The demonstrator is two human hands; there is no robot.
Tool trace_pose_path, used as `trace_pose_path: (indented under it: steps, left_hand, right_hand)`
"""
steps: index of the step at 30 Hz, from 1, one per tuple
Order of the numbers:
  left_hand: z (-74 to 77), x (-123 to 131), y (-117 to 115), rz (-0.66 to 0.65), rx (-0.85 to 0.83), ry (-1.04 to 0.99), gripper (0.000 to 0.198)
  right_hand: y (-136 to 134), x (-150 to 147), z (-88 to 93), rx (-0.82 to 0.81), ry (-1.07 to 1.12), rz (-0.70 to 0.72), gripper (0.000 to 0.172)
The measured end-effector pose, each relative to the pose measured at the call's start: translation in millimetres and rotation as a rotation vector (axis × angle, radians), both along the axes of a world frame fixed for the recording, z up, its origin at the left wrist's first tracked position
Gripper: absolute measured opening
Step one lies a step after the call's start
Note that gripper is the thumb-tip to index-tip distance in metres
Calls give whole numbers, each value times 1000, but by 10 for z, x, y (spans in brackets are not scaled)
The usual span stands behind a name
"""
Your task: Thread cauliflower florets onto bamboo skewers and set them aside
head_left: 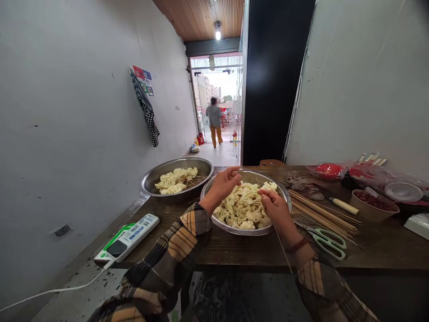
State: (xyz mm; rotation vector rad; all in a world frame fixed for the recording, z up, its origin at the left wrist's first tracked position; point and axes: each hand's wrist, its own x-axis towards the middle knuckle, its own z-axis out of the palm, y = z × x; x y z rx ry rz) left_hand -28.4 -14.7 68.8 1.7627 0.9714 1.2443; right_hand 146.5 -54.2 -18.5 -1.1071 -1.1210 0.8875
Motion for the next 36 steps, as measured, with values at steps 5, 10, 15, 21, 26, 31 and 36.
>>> trace_pose_path:
  steps: [5, 10, 15, 21, 26, 31, 36]
  left_hand:
    - [-24, 176, 165, 50, -76, -62, 36]
    - [-324, 284, 388, 104, -86, -71, 34]
    - [-495, 206, 470, 127, -122, -67, 32]
    - [-526, 171, 388, 85, -100, 35, 29]
    - [-556, 156, 346, 100, 49, 287, 20]
    - [-562, 143, 355, 119, -9, 215, 21]
    - [-554, 150, 363, 115, -49, 113, 19]
  right_hand:
    - [-44, -9, 67, 2, 79, -17, 26]
    - [-30, 3, 79, -21, 153, -4, 24]
    - [-17, 7, 66, -51, 212, 33, 29]
    - [-60, -2, 104, -40, 251, 46, 41]
    - [-103, -11, 131, -26, 256, 24, 41]
    - [-102, -49, 126, 10, 242, 15, 44]
    - [-116, -48, 140, 13, 203, 27, 44]
